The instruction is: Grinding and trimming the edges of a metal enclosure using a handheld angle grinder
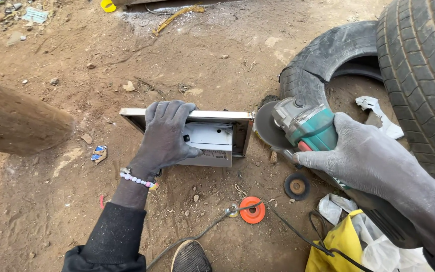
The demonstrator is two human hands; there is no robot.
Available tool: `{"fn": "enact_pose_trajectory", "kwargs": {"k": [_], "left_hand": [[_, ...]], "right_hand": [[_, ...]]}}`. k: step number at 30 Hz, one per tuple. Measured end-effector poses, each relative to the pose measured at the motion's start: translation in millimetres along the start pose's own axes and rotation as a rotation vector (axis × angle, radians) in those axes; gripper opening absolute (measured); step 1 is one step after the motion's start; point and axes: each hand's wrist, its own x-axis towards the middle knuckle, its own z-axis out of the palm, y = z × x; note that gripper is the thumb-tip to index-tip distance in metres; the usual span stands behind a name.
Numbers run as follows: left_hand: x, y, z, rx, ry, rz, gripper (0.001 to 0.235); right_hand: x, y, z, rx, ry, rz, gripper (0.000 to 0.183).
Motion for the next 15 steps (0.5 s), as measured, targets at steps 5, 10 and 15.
{"fn": "enact_pose_trajectory", "kwargs": {"k": [5, 10, 15], "left_hand": [[-2.9, 3.8, -3.2, -0.025, -0.006, -0.005, 0.109], [-5.3, 3.4, -5.5, -0.062, -0.009, -0.011, 0.107], [-2.4, 2.5, -3.3, -0.036, 0.019, 0.003, 0.111]], "right_hand": [[-7.8, -2.8, -6.2, 0.067, -0.037, 0.033, 0.064], [-2.0, -2.7, -2.0, 0.102, 0.007, 0.008, 0.044], [1.9, -1.3, 3.7, 0.003, 0.041, 0.011, 0.067]]}}
